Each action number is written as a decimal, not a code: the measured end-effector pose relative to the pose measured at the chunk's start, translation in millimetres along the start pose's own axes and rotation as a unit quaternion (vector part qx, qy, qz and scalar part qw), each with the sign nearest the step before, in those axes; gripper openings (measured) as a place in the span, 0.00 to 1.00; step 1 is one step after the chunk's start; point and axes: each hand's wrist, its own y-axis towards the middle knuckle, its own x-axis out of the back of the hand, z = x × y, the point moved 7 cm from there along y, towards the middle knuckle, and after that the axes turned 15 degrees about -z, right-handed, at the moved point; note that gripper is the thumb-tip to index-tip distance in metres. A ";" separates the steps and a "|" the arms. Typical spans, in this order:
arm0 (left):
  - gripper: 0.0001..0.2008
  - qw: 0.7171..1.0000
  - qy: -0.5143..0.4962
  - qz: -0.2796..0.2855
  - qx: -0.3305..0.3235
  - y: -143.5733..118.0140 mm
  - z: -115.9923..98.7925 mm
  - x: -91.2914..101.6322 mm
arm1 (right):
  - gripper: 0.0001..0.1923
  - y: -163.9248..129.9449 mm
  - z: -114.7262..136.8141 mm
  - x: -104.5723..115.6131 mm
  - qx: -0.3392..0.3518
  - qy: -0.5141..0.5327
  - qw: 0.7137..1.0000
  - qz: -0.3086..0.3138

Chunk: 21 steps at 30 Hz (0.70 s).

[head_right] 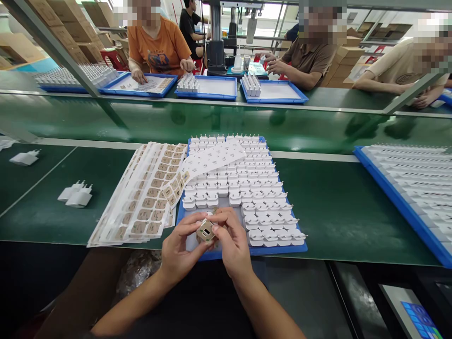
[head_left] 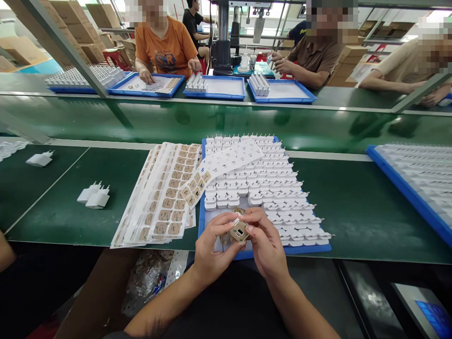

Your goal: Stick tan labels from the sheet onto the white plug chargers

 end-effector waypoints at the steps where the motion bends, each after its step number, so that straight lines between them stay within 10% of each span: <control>1: 0.22 1.000 -0.013 -0.001 0.027 -0.8 3.3 0.4 | 0.10 -0.5 -0.5 -1.3 -0.016 0.009 1.000 0.011; 6: 0.20 0.995 -0.039 -0.004 0.096 -1.5 10.0 -1.3 | 0.13 -4.0 6.3 -6.0 0.002 -0.027 0.999 0.020; 21: 0.21 0.997 0.030 -0.001 -0.065 2.1 -11.6 -5.9 | 0.05 -1.4 6.5 -3.0 0.036 0.016 0.999 -0.036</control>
